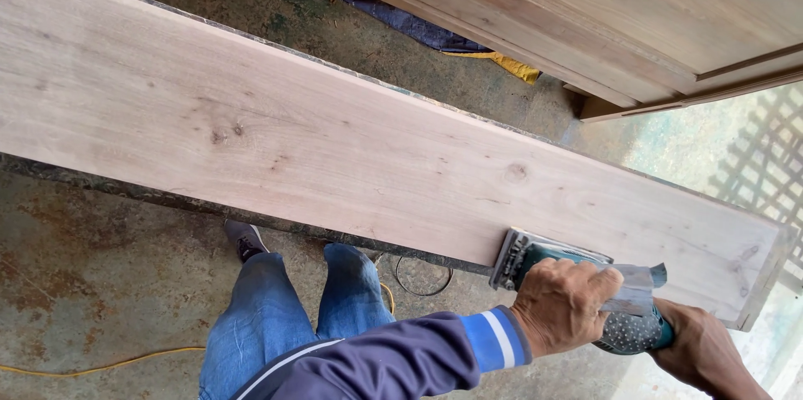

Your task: Sand the surface of a long wooden board using a power orbital sander.

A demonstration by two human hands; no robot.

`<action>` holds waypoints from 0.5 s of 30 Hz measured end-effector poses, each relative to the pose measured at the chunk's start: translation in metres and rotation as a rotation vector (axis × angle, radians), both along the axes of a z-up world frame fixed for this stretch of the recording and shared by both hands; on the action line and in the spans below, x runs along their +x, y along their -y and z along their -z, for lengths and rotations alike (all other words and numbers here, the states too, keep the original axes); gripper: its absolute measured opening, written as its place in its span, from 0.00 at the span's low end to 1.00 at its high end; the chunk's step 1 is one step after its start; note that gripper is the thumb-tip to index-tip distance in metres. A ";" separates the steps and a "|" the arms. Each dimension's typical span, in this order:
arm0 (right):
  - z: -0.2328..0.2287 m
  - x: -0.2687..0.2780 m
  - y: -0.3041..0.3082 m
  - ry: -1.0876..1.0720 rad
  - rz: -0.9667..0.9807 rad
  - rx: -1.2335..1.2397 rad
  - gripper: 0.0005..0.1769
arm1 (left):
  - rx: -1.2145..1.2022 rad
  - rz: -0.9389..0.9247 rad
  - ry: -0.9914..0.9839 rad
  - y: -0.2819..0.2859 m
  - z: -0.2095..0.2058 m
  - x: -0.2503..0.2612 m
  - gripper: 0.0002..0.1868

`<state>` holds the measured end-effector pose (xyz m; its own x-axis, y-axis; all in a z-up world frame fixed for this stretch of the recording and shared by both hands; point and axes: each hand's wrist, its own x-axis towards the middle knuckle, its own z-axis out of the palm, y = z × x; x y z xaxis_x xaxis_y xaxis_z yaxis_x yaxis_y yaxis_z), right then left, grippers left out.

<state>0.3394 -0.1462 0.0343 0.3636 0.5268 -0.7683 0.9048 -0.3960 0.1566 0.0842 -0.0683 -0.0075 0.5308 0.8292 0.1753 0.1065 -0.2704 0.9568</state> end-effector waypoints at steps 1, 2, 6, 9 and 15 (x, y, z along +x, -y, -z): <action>0.002 0.006 0.006 0.020 0.034 -0.046 0.25 | -0.008 0.031 -0.006 0.002 0.000 0.004 0.19; 0.002 0.005 0.006 0.022 0.038 -0.047 0.25 | -0.009 0.035 -0.004 0.000 0.000 0.003 0.19; -0.004 -0.021 -0.011 -0.005 0.031 -0.021 0.24 | 0.027 0.013 -0.017 -0.012 -0.001 -0.015 0.22; -0.010 -0.053 -0.038 -0.047 -0.035 0.064 0.28 | 0.074 -0.026 -0.033 -0.030 -0.002 -0.042 0.22; -0.017 -0.136 -0.100 -0.272 -0.304 0.281 0.22 | 0.150 -0.157 -0.060 -0.068 -0.004 -0.127 0.14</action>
